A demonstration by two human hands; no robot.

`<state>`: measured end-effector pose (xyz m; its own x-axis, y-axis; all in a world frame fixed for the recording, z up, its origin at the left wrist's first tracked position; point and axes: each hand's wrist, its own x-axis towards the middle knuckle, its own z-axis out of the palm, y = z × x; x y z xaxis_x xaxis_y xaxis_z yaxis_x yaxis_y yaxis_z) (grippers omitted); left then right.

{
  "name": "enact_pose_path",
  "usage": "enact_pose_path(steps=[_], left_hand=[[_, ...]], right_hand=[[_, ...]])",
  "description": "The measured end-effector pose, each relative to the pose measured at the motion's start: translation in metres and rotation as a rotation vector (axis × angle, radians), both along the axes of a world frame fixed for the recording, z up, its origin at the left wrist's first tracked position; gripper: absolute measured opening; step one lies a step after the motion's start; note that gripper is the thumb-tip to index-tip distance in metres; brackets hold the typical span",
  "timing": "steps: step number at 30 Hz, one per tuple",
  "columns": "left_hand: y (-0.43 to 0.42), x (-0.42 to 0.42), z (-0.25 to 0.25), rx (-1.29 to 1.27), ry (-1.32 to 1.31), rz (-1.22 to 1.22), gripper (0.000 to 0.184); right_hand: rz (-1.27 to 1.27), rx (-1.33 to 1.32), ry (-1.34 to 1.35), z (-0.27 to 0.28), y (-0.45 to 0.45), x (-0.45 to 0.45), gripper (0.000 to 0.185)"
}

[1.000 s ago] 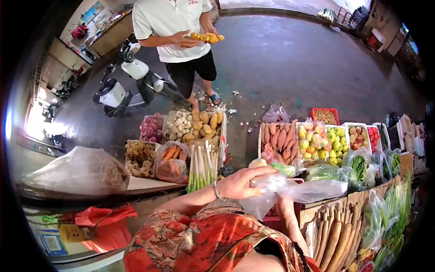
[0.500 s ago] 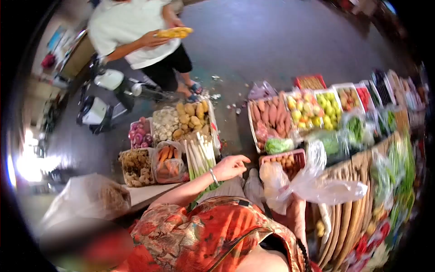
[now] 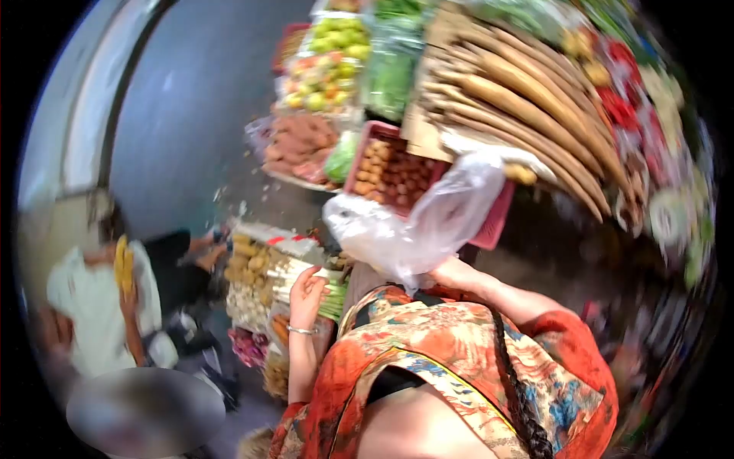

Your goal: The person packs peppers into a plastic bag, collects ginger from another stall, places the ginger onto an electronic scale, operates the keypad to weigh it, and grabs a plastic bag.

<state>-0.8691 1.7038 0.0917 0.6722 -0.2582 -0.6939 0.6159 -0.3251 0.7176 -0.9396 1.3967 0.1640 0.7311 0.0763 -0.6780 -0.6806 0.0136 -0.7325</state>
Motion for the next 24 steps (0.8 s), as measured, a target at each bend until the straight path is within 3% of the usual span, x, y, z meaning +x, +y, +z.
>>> enact_pose_path(steps=[2,6,10,12,15,17,19,21,24], left_hand=[[-0.027,0.003,-0.008,-0.046,0.017,-0.103,0.037],[-0.088,0.011,-0.006,-0.051,0.053,-0.316,0.034],[-0.128,0.015,-0.013,0.008,0.006,-0.492,0.03],[-0.143,0.016,-0.015,0.017,0.001,-0.542,0.031],[-0.163,0.011,-0.013,0.045,0.005,-0.571,0.032],[-0.173,0.005,-0.009,0.062,-0.005,-0.601,0.034],[-0.175,-0.001,-0.009,0.061,-0.008,-0.588,0.035],[-0.17,-0.006,-0.016,0.066,-0.015,-0.627,0.034],[-0.156,-0.016,-0.023,0.066,-0.053,-0.608,0.032]], right_hand=[[-0.01,-0.02,0.031,0.03,-0.023,-0.011,0.038],[-0.195,-0.083,-0.033,-0.033,-0.04,-0.091,0.04],[-0.296,-0.264,0.109,-0.046,-0.054,-0.153,0.042],[-0.427,-0.234,0.165,-0.043,-0.063,-0.183,0.042],[-0.859,-0.233,0.082,-0.058,-0.083,-0.224,0.042],[-1.031,-0.189,0.346,-0.048,-0.117,-0.243,0.042],[-1.224,-0.189,0.438,-0.081,-0.158,-0.286,0.039],[-1.488,-0.012,0.277,-0.114,-0.198,-0.314,0.033],[-1.497,-0.294,0.219,-0.171,-0.265,-0.347,0.028]])
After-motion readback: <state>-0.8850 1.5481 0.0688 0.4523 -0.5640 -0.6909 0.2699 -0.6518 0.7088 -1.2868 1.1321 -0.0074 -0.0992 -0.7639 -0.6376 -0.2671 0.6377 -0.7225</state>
